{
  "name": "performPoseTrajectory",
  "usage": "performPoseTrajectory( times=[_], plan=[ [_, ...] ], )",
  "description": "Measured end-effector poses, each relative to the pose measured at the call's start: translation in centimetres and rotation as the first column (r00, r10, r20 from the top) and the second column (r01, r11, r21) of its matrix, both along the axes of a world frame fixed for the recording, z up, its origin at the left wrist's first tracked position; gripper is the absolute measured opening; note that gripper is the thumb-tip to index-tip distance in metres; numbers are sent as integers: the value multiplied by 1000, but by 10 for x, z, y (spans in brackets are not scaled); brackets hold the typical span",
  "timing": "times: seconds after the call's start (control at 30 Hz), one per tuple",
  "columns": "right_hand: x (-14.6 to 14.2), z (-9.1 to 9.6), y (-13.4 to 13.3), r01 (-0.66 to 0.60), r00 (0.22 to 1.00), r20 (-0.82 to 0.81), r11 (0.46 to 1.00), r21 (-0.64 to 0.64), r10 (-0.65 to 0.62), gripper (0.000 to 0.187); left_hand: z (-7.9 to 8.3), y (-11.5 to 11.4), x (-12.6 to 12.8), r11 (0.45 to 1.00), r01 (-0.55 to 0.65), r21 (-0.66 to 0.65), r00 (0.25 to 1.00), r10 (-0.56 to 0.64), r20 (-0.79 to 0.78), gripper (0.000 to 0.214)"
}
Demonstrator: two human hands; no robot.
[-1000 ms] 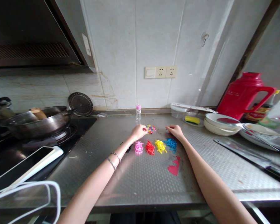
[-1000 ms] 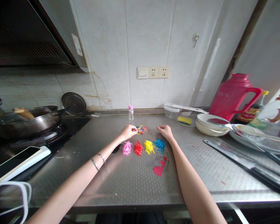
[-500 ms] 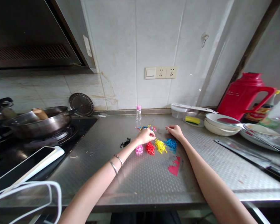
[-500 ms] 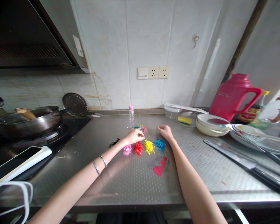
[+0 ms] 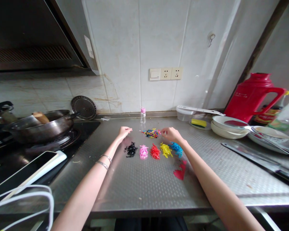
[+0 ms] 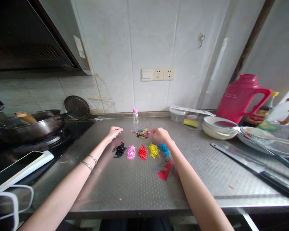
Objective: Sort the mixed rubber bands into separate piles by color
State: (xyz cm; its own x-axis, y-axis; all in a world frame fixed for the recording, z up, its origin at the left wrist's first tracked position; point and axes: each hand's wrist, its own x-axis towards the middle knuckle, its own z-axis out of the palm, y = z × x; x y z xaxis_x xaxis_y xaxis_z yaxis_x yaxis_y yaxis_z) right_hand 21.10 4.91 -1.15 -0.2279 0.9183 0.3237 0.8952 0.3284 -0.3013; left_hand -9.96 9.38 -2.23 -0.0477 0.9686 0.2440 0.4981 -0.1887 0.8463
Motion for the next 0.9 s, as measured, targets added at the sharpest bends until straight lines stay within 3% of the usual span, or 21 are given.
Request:
performPoseTrajectory(
  times=[0.2, 0.5, 0.9],
  plan=[
    [-36, 1, -9, -181, 978, 113, 983, 43, 175, 30, -6, -10, -2, 997, -25, -74, 997, 30, 65, 29],
    [-42, -10, -9, -169, 978, 117, 985, -15, 170, 33, -13, -8, -6, 991, -25, -131, 995, 38, 94, 25],
    [-49, -11, -8, -192, 972, 139, 981, 8, 189, 35, -20, -3, -6, 998, 3, -57, 1000, -1, 31, 25]
  ],
)
